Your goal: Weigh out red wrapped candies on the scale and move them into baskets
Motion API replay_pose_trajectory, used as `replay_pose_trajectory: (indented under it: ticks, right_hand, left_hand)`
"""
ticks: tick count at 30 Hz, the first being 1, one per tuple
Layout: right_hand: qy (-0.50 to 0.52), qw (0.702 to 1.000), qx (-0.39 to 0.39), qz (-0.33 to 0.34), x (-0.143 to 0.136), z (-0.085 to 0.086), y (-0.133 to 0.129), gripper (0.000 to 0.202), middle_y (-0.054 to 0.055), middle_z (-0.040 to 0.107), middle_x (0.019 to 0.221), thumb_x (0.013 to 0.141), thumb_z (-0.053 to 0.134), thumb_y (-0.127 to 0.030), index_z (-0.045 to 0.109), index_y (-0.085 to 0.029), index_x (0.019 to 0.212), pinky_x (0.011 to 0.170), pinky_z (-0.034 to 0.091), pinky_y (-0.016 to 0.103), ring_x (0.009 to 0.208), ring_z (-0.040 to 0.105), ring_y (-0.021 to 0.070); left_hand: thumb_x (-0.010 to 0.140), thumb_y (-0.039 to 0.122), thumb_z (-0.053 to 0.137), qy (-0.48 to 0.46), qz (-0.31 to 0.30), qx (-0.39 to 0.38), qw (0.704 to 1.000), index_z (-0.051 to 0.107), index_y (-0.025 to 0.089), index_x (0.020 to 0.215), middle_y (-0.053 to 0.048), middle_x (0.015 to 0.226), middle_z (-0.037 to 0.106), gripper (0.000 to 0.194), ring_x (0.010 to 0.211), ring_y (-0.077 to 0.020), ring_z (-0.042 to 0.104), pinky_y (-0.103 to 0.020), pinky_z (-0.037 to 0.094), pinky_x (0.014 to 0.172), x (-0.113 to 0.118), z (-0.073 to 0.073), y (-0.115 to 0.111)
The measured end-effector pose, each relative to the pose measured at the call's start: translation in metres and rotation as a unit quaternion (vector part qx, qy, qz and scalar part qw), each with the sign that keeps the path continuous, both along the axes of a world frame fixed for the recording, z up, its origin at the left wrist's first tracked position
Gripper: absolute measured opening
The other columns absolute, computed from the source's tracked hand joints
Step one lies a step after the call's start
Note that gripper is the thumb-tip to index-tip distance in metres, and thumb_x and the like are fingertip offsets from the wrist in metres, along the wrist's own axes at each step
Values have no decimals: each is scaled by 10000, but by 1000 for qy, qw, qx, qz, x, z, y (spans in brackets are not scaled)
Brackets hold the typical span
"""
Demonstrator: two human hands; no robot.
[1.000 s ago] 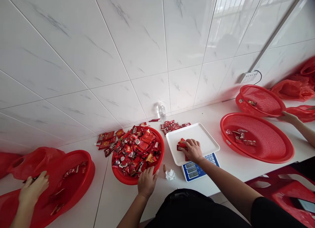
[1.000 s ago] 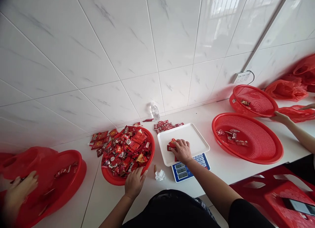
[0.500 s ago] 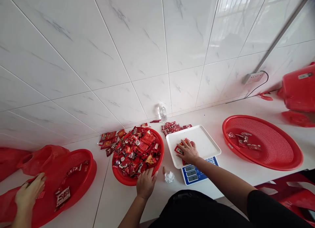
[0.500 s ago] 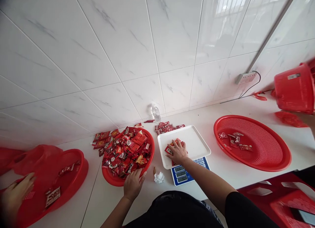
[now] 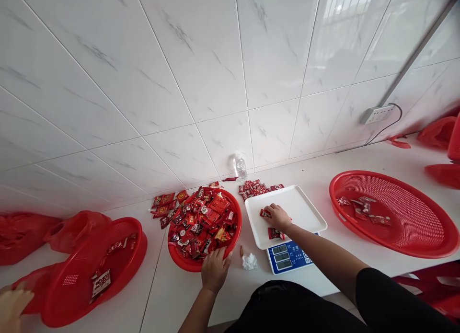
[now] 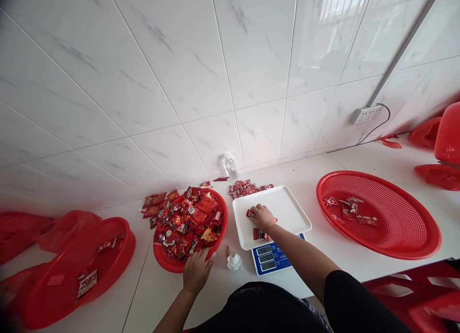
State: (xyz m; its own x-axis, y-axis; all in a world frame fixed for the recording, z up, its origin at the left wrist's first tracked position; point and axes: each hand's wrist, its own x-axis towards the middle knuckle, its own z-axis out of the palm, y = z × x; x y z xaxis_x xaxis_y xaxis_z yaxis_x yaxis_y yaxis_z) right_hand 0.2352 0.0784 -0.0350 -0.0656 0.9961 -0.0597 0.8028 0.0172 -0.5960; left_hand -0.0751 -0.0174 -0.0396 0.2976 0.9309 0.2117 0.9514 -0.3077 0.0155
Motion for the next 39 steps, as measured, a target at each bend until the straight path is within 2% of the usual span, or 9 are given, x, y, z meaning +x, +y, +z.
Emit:
replay_pose_trajectory:
  ticks: [5,9,13,17,20,24,28,32,39]
  right_hand:
    - [93,987,-10,-129,15,2,12,332,75,604,1016,840,442,-397,550,-207,1088,695,460,283,858,600,196]
    - [167,970,-34,-172,31,7,15,415,71,647,857,874,336,-442,478,-169,1153,555,485,269,674,623,168]
    - [191,970,-68,-134,37,14,3,457,85,652,835,884,299,-474,483,-147,1146,514,484,263,639,622,166]
    - [156,980,-120,-24,30,21,-26,332,41,661,815,765,551,-431,607,-205,1001,576,481,255,700,633,180]
    - [95,986,-134,38,21,25,-46,386,46,642,997,646,675,-322,636,-255,1024,681,463,272,865,616,218]
    - [11,987,-140,72,8,26,-58,481,86,557,1167,662,640,-231,590,-266,1139,770,418,310,984,573,257]
    - [-39,985,-152,72,0,24,-58,501,111,565,1122,691,611,-202,547,-254,1185,774,398,330,1007,558,282]
    - [-38,985,-164,45,2,23,-49,480,92,597,1065,709,626,-278,530,-259,1179,721,411,301,963,579,264]
    - [12,982,-181,-56,7,22,0,659,83,620,1089,787,543,-396,269,-268,1373,606,430,248,832,629,201]
  left_hand:
    - [907,450,345,4,1,-4,1000,620,208,1035,-43,939,682,388,845,-185,609,-300,420,749,0,-1,0]
    - [906,454,344,6,0,-11,1000,619,210,1037,-45,940,682,389,842,-187,610,-299,414,736,0,-1,1]
    - [904,451,352,5,-1,-7,1000,626,203,1031,-49,930,683,390,834,-182,611,-293,409,734,1,0,2]
    - [900,449,361,5,-5,0,1000,636,208,1014,-46,906,685,382,811,-178,612,-285,410,719,2,2,2]
    - [898,446,367,4,-5,-2,1000,636,210,1016,-41,908,686,377,811,-179,613,-286,412,717,2,2,3]
    - [896,448,370,6,0,-6,1000,634,203,1022,-41,921,686,382,826,-182,613,-293,411,733,2,0,3]
    - [899,456,360,10,3,-12,1000,629,192,1036,-46,943,684,401,848,-189,613,-303,411,751,2,-2,3]
    - [899,457,358,9,6,-22,1000,628,193,1036,-46,946,684,401,855,-191,612,-306,413,758,2,0,2]
    - [902,449,356,5,8,-33,999,622,200,1037,-34,939,681,388,855,-189,610,-314,412,754,2,2,1]
